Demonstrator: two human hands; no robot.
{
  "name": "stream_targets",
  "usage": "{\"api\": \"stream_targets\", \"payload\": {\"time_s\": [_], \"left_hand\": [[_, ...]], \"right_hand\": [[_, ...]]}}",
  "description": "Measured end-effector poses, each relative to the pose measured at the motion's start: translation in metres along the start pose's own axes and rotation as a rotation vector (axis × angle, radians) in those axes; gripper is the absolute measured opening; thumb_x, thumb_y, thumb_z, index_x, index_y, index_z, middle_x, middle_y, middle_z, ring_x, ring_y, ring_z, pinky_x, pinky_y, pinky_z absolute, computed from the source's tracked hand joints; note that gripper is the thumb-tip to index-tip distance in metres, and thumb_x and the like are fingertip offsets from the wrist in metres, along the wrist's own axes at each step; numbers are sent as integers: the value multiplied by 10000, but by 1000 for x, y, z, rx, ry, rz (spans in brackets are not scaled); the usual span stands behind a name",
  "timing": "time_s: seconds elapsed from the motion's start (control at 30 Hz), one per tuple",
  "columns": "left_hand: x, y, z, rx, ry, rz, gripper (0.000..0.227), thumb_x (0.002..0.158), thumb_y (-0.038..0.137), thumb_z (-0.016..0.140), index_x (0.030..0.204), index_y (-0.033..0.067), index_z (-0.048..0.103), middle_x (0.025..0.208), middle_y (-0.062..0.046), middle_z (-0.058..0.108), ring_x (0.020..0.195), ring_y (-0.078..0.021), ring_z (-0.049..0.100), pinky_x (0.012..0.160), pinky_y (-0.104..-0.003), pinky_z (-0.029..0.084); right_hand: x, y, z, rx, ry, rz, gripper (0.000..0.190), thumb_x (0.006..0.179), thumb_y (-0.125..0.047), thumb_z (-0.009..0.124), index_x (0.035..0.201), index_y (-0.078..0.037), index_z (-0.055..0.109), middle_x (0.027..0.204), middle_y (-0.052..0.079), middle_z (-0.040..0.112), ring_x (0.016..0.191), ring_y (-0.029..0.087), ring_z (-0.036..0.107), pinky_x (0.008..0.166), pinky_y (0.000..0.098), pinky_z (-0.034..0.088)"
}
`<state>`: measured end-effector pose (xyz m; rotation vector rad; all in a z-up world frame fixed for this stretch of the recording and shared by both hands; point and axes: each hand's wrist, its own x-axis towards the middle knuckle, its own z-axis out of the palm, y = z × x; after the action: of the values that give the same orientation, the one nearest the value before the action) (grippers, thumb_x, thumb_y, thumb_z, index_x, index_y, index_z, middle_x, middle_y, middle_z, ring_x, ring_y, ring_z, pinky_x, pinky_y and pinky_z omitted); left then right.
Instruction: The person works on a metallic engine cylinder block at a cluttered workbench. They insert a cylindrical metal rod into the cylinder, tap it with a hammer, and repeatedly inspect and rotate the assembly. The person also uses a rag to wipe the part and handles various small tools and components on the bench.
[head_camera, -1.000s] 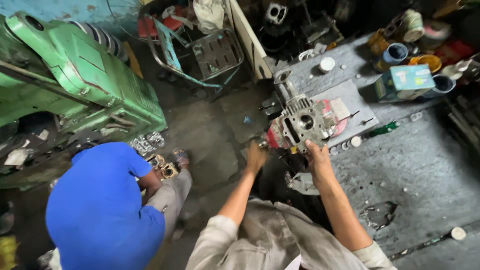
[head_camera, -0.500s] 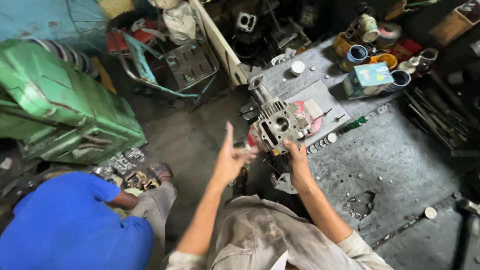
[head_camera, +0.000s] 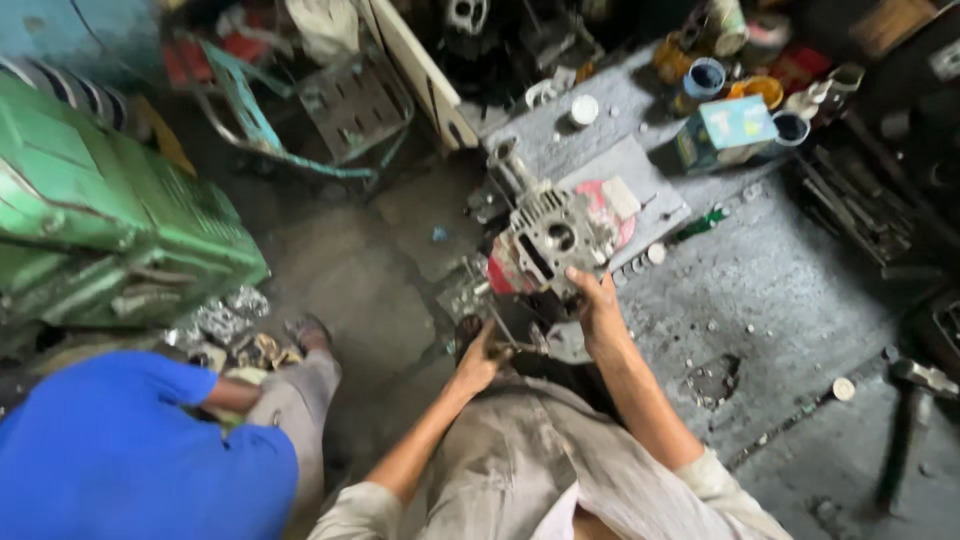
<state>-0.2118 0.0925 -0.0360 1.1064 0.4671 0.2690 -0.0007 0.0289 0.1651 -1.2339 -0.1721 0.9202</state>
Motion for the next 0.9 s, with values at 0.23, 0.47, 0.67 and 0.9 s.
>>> {"api": "stream_targets", "payload": {"time_s": [0.23, 0.47, 0.67, 0.9], "left_hand": [[-30, 127, 48, -66, 91, 151, 1121, 987, -2, 604, 1559, 259, -324, 1205, -277, 703, 855, -182, 769, 590, -265, 583], [3, 204, 43, 50, 225, 232, 1001, 1001, 46, 636, 1652, 203, -108, 1245, -232, 729, 952, -228, 765, 584, -272, 546], [40, 194, -2, 1098, 671, 272, 857, 977, 9, 668, 1676, 184, 203, 1112, -219, 740, 934, -354, 722, 807, -432, 563], [94, 102, -88, 768, 438, 485, 348, 1038, 6, 570, 1311, 177, 702, 1033, -42, 793, 920, -201, 670, 839, -324, 534]], "right_hand": [[14, 13, -4, 116, 72, 140, 698, 838, -447, 680, 1419, -101, 504, 1381, 84, 632, 1269, 262, 576, 1085, 444, 424], [11, 9, 7, 162, 100, 130, 606, 837, -444, 692, 1328, -128, 530, 1318, 49, 637, 1240, 239, 583, 1077, 441, 459], [7, 9, 6, 183, 29, 115, 526, 885, -474, 686, 1267, -125, 590, 1163, 22, 685, 931, 179, 580, 800, 346, 444], [3, 9, 6, 176, 29, 128, 459, 897, -478, 679, 1218, -163, 592, 1070, -17, 667, 847, 136, 534, 744, 307, 421]]}}
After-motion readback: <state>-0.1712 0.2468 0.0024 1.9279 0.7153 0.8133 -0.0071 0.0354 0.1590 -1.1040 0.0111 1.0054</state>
